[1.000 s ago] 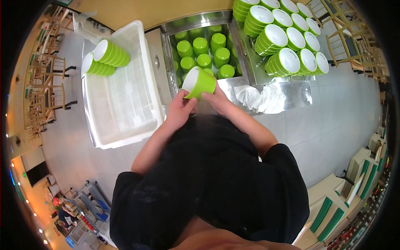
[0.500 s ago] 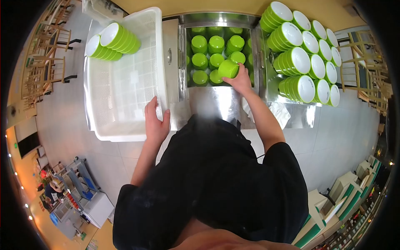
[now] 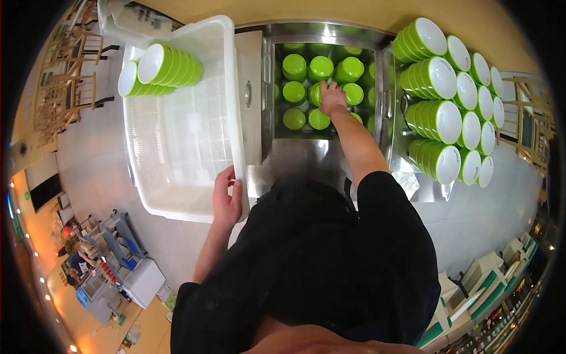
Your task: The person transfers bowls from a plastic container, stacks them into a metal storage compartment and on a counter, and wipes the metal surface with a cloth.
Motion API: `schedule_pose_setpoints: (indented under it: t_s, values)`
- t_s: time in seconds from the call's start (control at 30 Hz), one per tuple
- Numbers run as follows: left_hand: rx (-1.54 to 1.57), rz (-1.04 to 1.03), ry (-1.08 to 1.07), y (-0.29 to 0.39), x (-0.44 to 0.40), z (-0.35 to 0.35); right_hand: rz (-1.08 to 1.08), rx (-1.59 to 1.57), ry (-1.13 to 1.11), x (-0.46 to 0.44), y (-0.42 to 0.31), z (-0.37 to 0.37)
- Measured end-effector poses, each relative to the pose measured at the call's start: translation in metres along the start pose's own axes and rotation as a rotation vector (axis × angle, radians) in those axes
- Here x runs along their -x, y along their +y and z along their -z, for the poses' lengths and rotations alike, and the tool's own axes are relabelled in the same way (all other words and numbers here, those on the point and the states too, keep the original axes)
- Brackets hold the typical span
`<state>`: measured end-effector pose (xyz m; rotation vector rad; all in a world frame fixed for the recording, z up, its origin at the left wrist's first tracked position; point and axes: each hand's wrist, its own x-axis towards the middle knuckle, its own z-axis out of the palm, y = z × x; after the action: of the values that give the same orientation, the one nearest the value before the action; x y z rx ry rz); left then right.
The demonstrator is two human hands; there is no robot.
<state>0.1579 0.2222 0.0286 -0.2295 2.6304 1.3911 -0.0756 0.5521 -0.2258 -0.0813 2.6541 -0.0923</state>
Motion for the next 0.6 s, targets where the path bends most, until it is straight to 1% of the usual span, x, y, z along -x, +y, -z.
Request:
schedule_pose_setpoints:
  t_s: [0.03,0.17,0.23,0.37,0.43,0.47,0.5,0.57,0.6]
  values:
    - [-0.005,0.004,0.006,0.001,-0.001,0.000,-0.008,0.052,0.035,-0.009,-0.001,-0.005]
    - [0.019,0.007,0.011,0.005,-0.003,-0.002,0.016,0.130,-0.018,-0.030,0.001,-0.021]
    - [-0.042,-0.005,0.003,0.008,-0.004,0.000,0.010,0.124,-0.064,-0.035,0.000,-0.029]
    - [-0.050,-0.030,0.017,0.006,-0.005,0.000,-0.018,0.119,-0.052,-0.041,-0.004,-0.042]
    - [-0.047,-0.030,0.015,0.009,-0.005,0.000,-0.050,0.001,0.001,-0.029,-0.007,-0.039]
    - [-0.045,-0.034,0.014,0.009,-0.005,0.000,-0.047,-0.073,-0.018,-0.019,-0.009,-0.033]
    - [-0.044,-0.036,0.011,0.009,-0.005,0.000,-0.052,-0.072,-0.015,-0.008,-0.010,-0.033]
    - [-0.041,-0.047,0.010,0.007,-0.005,0.000,-0.018,-0.217,0.156,0.011,-0.012,-0.034]
    - [-0.008,-0.030,0.013,0.004,-0.004,-0.001,-0.017,-0.285,0.194,0.027,-0.014,-0.027]
